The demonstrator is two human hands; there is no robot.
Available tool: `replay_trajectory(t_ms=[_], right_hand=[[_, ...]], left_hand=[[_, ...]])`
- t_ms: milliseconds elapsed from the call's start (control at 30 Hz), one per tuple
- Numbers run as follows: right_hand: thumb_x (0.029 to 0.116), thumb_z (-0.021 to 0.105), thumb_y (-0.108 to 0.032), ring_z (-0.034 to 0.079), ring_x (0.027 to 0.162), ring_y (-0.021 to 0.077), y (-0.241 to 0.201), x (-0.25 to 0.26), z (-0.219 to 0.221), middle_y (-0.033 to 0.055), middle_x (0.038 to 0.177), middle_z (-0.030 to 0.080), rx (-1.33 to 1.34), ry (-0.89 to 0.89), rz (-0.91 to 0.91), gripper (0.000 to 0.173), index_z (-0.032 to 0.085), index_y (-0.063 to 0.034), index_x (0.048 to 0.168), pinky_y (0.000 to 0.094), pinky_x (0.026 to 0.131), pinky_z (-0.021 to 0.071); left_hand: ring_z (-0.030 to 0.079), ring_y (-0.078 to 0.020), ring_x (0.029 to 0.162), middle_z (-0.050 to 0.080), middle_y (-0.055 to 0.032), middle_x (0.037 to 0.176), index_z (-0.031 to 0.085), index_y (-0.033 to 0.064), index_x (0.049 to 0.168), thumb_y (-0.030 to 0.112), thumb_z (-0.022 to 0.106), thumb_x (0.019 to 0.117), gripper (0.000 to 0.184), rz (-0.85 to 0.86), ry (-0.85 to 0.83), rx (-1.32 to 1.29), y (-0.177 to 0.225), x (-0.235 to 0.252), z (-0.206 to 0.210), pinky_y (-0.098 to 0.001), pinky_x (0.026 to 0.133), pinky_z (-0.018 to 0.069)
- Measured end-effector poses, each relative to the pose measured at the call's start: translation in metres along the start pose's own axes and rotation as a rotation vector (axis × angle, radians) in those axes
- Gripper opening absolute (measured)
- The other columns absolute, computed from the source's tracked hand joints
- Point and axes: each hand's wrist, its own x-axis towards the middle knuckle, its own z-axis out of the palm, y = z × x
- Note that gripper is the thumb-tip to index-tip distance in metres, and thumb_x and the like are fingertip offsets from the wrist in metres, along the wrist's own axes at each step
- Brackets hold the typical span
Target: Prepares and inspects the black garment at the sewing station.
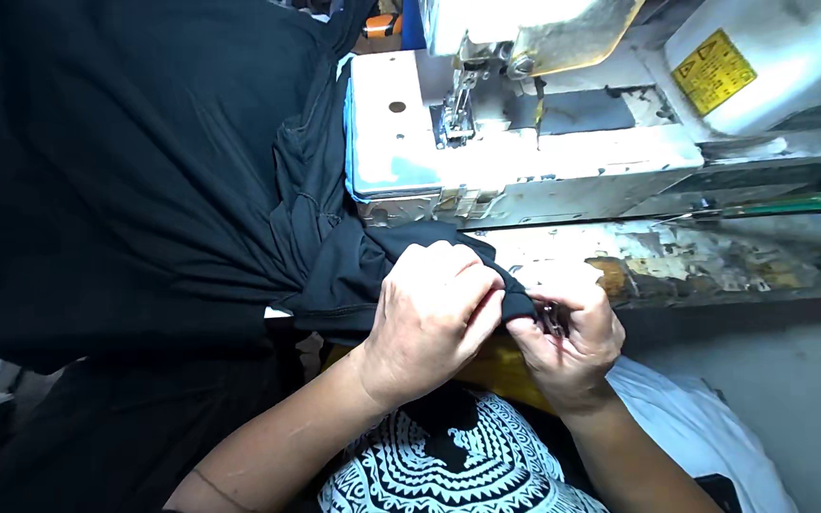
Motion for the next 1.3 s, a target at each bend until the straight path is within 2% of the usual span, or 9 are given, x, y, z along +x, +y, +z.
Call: replay_trajectory(t_ms=[100,200,333,467,600,833,1067,1200,1300], right_hand=[[0.1002,0.063,-0.032,0.059,0.083,-0.0009,0.002,-0.001,-0.004,0.0045,0.088,0.06,0.007,-0.016,-0.008,0.026,0.056,-0.007,0.102,0.0099,0.08,0.0464],[0.0993,0.064,-0.03,0.058,0.083,-0.0007,0.004,-0.002,-0.004,0.0048,0.086,0.06,0.008,-0.012,0.003,0.026,0.055,-0.0057,0.101,0.0096,0.081,0.0453],[0.0975,0.066,-0.03,0.059,0.084,-0.0005,0.003,-0.002,-0.002,0.0057,0.088,0.061,0.012,-0.02,-0.006,0.026,0.057,-0.005,0.101,0.0091,0.081,0.0462],[0.0972,0.066,-0.03,0.06,0.084,0.0009,-0.003,0.002,-0.002,0.0056,0.088,0.061,-0.016,-0.031,-0.017,0.025,0.057,-0.0068,0.1,0.0102,0.08,0.0467],[0.0957,0.067,-0.028,0.059,0.084,0.0016,-0.006,0.004,-0.002,0.0063,0.087,0.061,-0.036,-0.037,-0.032,0.024,0.057,-0.0063,0.098,0.0101,0.079,0.0462],[0.0983,0.065,-0.028,0.059,0.083,0.0032,-0.006,0.001,-0.002,0.0061,0.086,0.06,0.003,-0.065,-0.059,0.023,0.057,-0.0072,0.098,0.0113,0.078,0.0458],[0.1005,0.061,-0.03,0.061,0.089,0.0024,-0.001,-0.003,-0.008,0.0062,0.091,0.061,0.02,-0.075,-0.063,0.023,0.056,-0.0084,0.099,0.0109,0.083,0.0461],[0.1002,0.062,-0.03,0.06,0.087,0.0005,0.002,-0.005,-0.009,0.0055,0.089,0.06,0.03,-0.07,-0.028,0.023,0.056,-0.0076,0.099,0.0096,0.082,0.0459],[0.099,0.064,-0.031,0.06,0.088,-0.0006,0.002,-0.004,-0.006,0.0051,0.089,0.061,0.048,-0.056,0.01,0.025,0.057,-0.0067,0.099,0.0093,0.082,0.0459]], left_hand=[[0.063,-0.0146,0.081,0.065,-0.0054,0.079,0.068,0.0048,0.079,0.009,0.064,0.087,0.01,-0.028,0.059,-0.071,-0.003,0.003,-0.007,-0.0277,0.07,0.0483],[0.059,-0.0062,0.08,0.061,-0.0036,0.082,0.063,0.0024,0.081,0.002,0.064,0.0817,0.002,-0.134,0.191,-0.237,-0.005,0.005,-0.025,-0.0169,0.07,0.0489],[0.061,-0.0036,0.078,0.064,-0.002,0.089,0.062,0.0038,0.085,-0.001,0.063,0.082,0.006,-0.27,0.107,-0.51,0.0,0.0,-0.026,-0.0164,0.067,0.0528],[0.069,-0.0129,0.098,0.073,-0.0103,0.1,0.075,-0.0012,0.094,0.005,0.068,0.0901,0.01,-0.049,0.014,-0.22,-0.001,-0.005,-0.015,-0.0238,0.085,0.0572],[0.07,-0.0163,0.089,0.073,-0.0108,0.092,0.075,0.0012,0.087,0.004,0.067,0.089,0.009,0.082,0.021,0.008,0.0,-0.004,-0.004,-0.0242,0.075,0.0554],[0.064,-0.0103,0.076,0.067,-0.0076,0.08,0.067,0.0013,0.077,0.004,0.065,0.0832,0.007,-0.024,0.106,-0.103,-0.008,-0.003,-0.01,-0.0199,0.066,0.0518],[0.06,-0.0072,0.077,0.064,-0.0081,0.082,0.064,-0.0019,0.082,0.0,0.065,0.0807,0.002,-0.091,0.244,-0.125,-0.023,0.0,-0.015,-0.0168,0.069,0.0495],[0.061,-0.0018,0.075,0.065,-0.002,0.086,0.066,0.0012,0.086,-0.001,0.066,0.0822,0.005,-0.232,0.11,-0.326,-0.007,-0.001,-0.024,-0.0142,0.067,0.0527],[0.067,-0.004,0.083,0.07,-0.0042,0.091,0.071,-0.0017,0.093,0.004,0.07,0.0898,0.007,-0.192,0.055,-0.336,0.003,-0.008,-0.024,-0.018,0.076,0.0577]])
